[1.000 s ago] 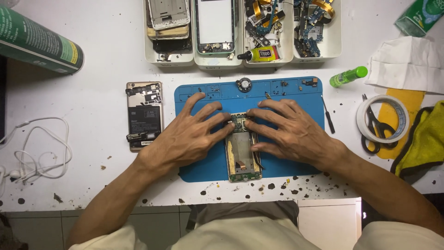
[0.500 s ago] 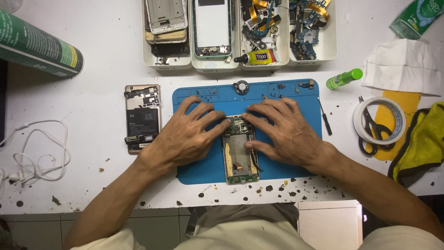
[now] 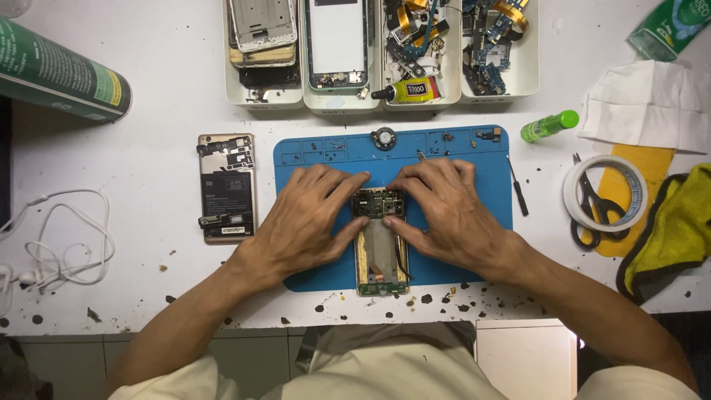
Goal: Repairing a mobile phone by installing internal components onto the motherboard using tweezers
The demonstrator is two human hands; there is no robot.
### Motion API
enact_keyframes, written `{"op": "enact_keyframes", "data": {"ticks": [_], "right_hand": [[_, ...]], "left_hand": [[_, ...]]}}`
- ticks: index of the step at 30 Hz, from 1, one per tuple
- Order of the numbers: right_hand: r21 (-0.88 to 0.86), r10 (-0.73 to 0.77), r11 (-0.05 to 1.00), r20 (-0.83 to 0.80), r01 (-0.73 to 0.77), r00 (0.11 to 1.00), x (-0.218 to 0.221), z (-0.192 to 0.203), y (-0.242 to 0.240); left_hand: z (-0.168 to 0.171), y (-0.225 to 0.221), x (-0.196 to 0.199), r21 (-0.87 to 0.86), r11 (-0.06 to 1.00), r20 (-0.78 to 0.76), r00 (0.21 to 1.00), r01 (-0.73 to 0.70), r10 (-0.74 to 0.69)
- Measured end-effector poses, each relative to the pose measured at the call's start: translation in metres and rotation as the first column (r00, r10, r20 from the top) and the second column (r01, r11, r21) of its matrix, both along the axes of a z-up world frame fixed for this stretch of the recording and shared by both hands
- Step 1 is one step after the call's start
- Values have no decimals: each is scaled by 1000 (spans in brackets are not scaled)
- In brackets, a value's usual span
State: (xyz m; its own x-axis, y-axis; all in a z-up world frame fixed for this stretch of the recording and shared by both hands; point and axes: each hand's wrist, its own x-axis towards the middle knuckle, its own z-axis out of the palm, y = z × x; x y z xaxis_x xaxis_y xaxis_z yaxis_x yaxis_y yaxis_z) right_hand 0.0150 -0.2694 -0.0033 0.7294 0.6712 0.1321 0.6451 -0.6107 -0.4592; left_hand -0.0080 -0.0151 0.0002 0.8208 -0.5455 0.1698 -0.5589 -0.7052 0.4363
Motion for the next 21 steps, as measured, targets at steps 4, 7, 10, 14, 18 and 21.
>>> {"op": "enact_keyframes", "data": {"ticks": [4, 7, 10, 14, 18, 21], "right_hand": [[10, 3, 1000, -17, -3, 1000, 1, 1, -1], [36, 17, 999, 16, -18, 1000, 0, 3, -1], [66, 17, 998, -4, -17, 1000, 2, -3, -1], [77, 15, 997, -22, -13, 1000, 1, -4, -1], [60, 7, 998, 12, -8, 1000, 1, -2, 0], [49, 14, 999, 23, -16, 1000, 1, -2, -1]], "left_hand": [[2, -1, -1, 6, 1000, -12, 1000, 10, -10], [1, -1, -2, -29, 999, 11, 1000, 17, -16], [1, -1, -1, -36, 999, 22, 1000, 13, -12], [0, -1, -3, -49, 999, 15, 1000, 5, -5], [1, 0, -3, -22, 1000, 62, 998, 9, -8], [-1, -1, -3, -34, 999, 51, 999, 1, 1]]}}
